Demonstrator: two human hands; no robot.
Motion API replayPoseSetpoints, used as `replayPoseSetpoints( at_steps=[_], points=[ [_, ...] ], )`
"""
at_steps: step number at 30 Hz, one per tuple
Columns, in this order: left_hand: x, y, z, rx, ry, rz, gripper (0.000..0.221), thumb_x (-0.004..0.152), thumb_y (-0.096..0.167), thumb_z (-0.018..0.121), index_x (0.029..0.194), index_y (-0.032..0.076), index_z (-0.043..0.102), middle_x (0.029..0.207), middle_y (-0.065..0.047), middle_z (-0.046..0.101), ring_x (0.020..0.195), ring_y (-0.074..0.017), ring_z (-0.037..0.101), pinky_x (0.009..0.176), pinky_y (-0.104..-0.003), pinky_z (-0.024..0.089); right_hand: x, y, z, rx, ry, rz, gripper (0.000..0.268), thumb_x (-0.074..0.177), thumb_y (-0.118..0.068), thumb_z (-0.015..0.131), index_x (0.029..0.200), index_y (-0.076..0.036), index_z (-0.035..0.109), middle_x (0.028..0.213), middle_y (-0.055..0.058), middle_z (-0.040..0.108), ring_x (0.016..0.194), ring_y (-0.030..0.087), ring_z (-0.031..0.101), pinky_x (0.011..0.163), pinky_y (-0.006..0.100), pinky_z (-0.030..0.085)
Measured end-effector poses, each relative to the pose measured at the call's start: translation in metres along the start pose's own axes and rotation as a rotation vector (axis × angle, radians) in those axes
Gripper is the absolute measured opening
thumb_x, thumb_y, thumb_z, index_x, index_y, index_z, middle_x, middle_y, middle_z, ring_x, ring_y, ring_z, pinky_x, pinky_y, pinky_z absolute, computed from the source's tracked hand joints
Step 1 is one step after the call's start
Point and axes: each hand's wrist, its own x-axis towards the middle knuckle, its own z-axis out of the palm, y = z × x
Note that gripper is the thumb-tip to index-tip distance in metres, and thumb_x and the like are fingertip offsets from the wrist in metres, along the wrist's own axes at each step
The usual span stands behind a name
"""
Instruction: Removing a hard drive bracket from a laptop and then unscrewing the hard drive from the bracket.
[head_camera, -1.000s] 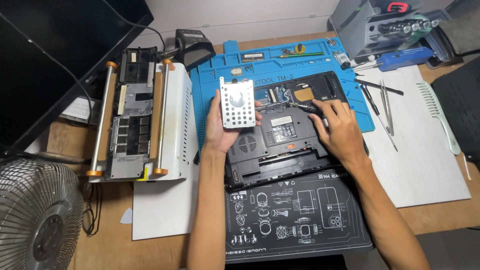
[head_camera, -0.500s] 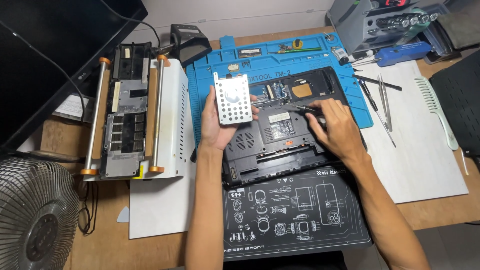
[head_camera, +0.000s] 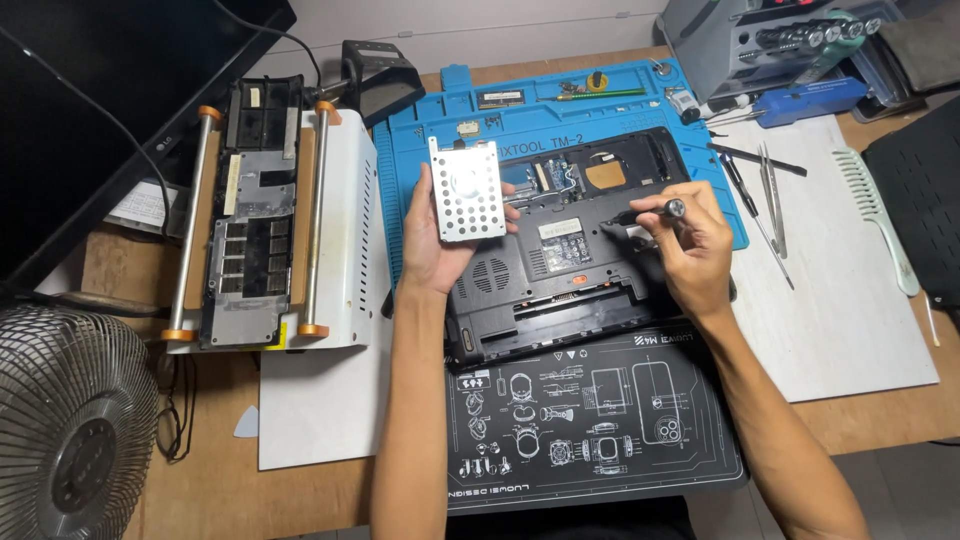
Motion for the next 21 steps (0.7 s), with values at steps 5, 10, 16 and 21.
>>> replayPoseSetpoints(
  at_steps=[5, 10, 16, 21],
  points=[
    [0.001, -0.001, -0.001, 0.006, -0.006, 0.001, 0.068, 0.100, 0.059, 0.043, 0.120, -0.003, 0.065, 0.111, -0.037, 0.068, 0.085, -0.0476, 0.074, 0.073, -0.061, 0.063, 0.000, -0.007, 0.008, -0.041, -0.035, -0.040, 0.011, 0.104, -0.008, 0.070, 0.112, -0.005, 0.077, 0.100, 0.012, 0.061, 0.091, 0.024, 0.064, 0.088, 0.035, 0.051],
    [0.002, -0.002, -0.003, 0.014, -0.008, 0.012, 0.069, 0.100, 0.059, 0.043, 0.121, -0.003, 0.064, 0.111, -0.037, 0.068, 0.085, -0.0473, 0.074, 0.073, -0.060, 0.063, 0.005, -0.011, 0.015, -0.048, -0.059, -0.046, 0.012, 0.103, -0.008, 0.072, 0.112, -0.006, 0.078, 0.100, 0.011, 0.065, 0.090, 0.024, 0.067, 0.086, 0.035, 0.051],
    [0.002, -0.003, -0.006, 0.008, 0.002, -0.009, 0.069, 0.101, 0.060, 0.043, 0.122, -0.002, 0.064, 0.110, -0.036, 0.068, 0.085, -0.0462, 0.074, 0.074, -0.059, 0.063, 0.011, -0.021, 0.025, 0.088, -0.035, 0.028, 0.016, 0.104, 0.004, 0.064, 0.119, 0.003, 0.069, 0.106, 0.016, 0.072, 0.103, 0.026, 0.071, 0.091, 0.038, 0.057],
    [0.003, -0.004, -0.006, 0.005, 0.003, -0.011, 0.069, 0.101, 0.060, 0.043, 0.123, -0.001, 0.064, 0.110, -0.036, 0.069, 0.086, -0.0453, 0.074, 0.074, -0.058, 0.063, 0.012, -0.021, 0.033, 0.066, -0.039, -0.001, 0.013, 0.103, 0.006, 0.064, 0.115, 0.003, 0.069, 0.104, 0.017, 0.074, 0.102, 0.028, 0.073, 0.089, 0.040, 0.058]
  ],
)
